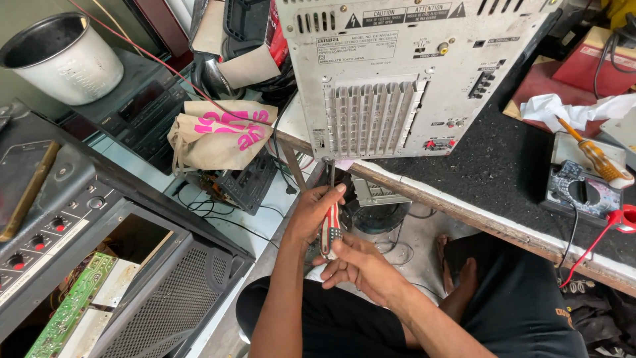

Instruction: The person is using a manual screwdriver to remove several screws from the back panel of an electronic device on a workbench.

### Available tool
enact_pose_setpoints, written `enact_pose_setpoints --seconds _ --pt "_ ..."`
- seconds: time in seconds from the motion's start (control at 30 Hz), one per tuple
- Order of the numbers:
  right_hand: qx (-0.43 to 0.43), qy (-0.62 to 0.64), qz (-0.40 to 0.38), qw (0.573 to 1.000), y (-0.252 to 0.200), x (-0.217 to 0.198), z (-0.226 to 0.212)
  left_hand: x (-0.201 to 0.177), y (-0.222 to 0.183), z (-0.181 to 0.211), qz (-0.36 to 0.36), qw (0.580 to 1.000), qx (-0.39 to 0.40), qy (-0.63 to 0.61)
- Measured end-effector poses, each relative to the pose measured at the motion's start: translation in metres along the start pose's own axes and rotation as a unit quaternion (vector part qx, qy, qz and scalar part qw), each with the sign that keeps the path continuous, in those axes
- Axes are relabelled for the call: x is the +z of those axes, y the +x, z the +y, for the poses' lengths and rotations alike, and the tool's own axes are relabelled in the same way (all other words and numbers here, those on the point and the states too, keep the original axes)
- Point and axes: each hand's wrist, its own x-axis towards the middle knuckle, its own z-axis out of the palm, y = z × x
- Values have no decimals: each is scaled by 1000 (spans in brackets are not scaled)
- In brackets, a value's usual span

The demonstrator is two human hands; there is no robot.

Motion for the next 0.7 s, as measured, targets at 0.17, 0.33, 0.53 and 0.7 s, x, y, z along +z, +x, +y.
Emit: enact_pose_setpoints --seconds 0.17,0.33,0.53,0.7 --pt "34 139 -56 988 7 -18 7 0 3 -7 -14 1000 2 -8" --pt "9 -97 201 975 -1 27 -16 -6 7 -21 -32 999 -1 -17" --pt "18 -107 120 987 -3 14 -9 0 1 -13 -12 999 33 1" --pt "39 47 38 997 4 -3 -5 1 6 -21 -67 996 31 -54"
